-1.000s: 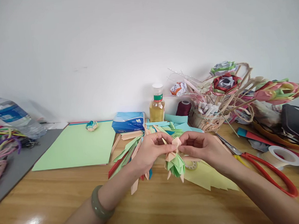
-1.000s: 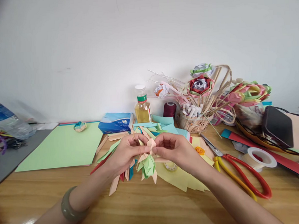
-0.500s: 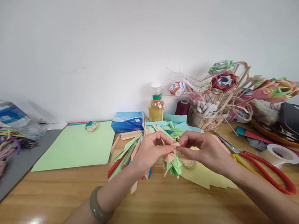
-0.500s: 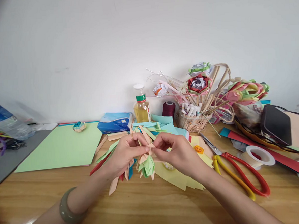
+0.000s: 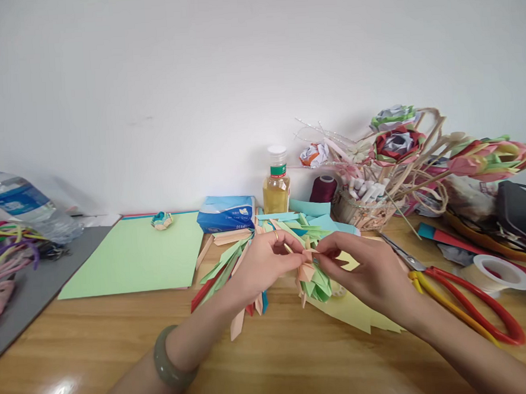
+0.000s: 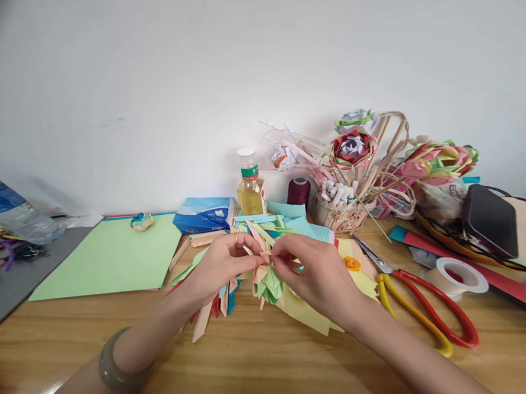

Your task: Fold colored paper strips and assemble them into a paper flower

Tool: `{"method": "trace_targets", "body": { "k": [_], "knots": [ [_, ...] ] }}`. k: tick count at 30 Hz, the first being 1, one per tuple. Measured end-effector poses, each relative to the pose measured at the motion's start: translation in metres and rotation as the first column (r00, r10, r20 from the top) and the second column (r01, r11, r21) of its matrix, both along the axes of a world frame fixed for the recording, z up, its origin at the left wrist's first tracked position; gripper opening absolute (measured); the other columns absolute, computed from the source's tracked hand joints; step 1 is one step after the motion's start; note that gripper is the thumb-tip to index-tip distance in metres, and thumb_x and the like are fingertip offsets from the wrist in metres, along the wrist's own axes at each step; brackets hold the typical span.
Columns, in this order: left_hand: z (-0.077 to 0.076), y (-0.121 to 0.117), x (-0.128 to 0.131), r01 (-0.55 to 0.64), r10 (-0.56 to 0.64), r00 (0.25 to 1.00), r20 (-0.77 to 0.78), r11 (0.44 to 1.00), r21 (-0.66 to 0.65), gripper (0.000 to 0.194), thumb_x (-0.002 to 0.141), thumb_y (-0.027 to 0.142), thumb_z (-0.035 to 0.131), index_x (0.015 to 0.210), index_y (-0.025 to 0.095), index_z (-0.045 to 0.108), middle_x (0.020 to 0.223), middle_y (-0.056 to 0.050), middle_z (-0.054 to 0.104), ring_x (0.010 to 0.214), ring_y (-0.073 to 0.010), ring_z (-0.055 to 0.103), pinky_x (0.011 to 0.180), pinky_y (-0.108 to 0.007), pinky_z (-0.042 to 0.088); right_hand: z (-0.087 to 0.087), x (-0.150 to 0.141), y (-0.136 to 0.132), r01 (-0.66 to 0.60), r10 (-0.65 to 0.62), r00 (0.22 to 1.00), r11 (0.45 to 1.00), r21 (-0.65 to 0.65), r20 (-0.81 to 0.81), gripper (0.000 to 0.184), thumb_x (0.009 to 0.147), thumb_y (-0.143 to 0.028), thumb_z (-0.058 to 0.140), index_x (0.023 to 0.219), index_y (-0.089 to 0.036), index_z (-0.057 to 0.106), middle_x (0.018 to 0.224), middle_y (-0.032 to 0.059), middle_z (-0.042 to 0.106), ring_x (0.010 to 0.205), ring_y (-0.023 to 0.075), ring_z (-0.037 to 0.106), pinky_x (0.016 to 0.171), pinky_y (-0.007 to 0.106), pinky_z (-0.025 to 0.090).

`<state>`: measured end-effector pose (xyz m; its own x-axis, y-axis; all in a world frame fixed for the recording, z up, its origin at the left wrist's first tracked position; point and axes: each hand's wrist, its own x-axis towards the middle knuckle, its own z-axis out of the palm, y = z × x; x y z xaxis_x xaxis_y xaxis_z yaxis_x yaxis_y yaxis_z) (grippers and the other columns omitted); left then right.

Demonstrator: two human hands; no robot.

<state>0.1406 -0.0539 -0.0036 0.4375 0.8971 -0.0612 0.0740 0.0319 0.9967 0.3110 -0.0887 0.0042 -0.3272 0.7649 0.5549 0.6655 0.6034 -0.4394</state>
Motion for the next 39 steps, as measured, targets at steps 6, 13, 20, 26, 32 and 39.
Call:
{"method": "trace_targets", "body": {
  "k": [6,13,20,26,32,39],
  "knots": [
    [0.001,-0.01,0.0,-0.059,0.095,0.986,-0.139,0.968,0.245,0.007,0.07,0.018,0.056,0.064,0.017,0.054,0.065,0.002,0.057,0.06,-0.0094,0.051,0.055,-0.021,0.04,-0.009,0.002,0.002,-0.057,0.049,0.996,0.992,0.11,0.074,0.01,0.081,-0.012,0.051,0.081,-0.02,0.057,0.07,0.001,0.066,0.062,0.0123,0.059,0.055,0.024,0.044],
    [0.006,-0.01,-0.002,-0.036,0.032,0.999,0.019,0.97,0.24,0.011,0.074,0.02,0.055,0.085,0.019,0.055,0.086,-0.001,0.058,0.07,-0.0109,0.055,0.061,-0.022,0.044,-0.004,0.004,0.004,-0.069,0.069,0.998,0.995,0.068,0.001,0.012,0.082,-0.013,0.051,0.081,-0.023,0.057,0.078,0.0034,0.069,0.071,0.0158,0.064,0.064,0.029,0.05],
    [0.0,-0.003,-0.001,-0.015,0.012,1.0,0.016,0.969,0.246,0.01,0.076,0.025,0.059,0.078,0.016,0.062,0.08,-0.004,0.063,0.075,-0.0147,0.058,0.066,-0.026,0.046,-0.003,0.006,0.008,-0.085,0.073,0.995,0.971,0.223,0.062,0.013,0.08,-0.009,0.054,0.081,-0.022,0.057,0.084,0.0054,0.068,0.085,0.0183,0.063,0.072,0.032,0.049],
    [-0.009,-0.005,-0.001,-0.196,0.217,0.974,0.058,0.696,0.691,0.007,0.078,0.016,0.056,0.075,0.018,0.062,0.079,-0.004,0.062,0.076,-0.0137,0.058,0.065,-0.024,0.047,0.001,0.001,0.0,0.192,-0.189,0.981,0.97,0.151,-0.03,0.002,0.082,-0.023,0.054,0.082,-0.021,0.056,0.071,0.0037,0.062,0.066,0.0163,0.057,0.058,0.029,0.044],
    [-0.011,-0.009,0.0,-0.161,0.212,0.975,0.063,0.485,0.86,0.012,0.079,0.01,0.053,0.076,0.019,0.06,0.076,-0.004,0.063,0.073,-0.0133,0.06,0.067,-0.026,0.047,0.005,-0.004,-0.003,0.067,-0.12,0.981,0.949,-0.309,-0.155,0.019,0.084,-0.037,0.052,0.078,-0.02,0.058,0.064,-0.0002,0.061,0.057,0.0124,0.055,0.052,0.024,0.043],
    [-0.015,-0.005,0.002,-0.15,0.23,0.973,0.024,0.55,0.822,0.009,0.08,0.016,0.056,0.083,0.021,0.063,0.081,-0.004,0.057,0.079,-0.015,0.056,0.071,-0.029,0.045,0.012,-0.003,-0.002,-0.006,-0.072,0.979,0.925,-0.38,-0.192,0.027,0.086,-0.039,0.048,0.069,-0.02,0.055,0.065,-0.0002,0.058,0.061,0.0121,0.051,0.052,0.023,0.041]
  ]
}}
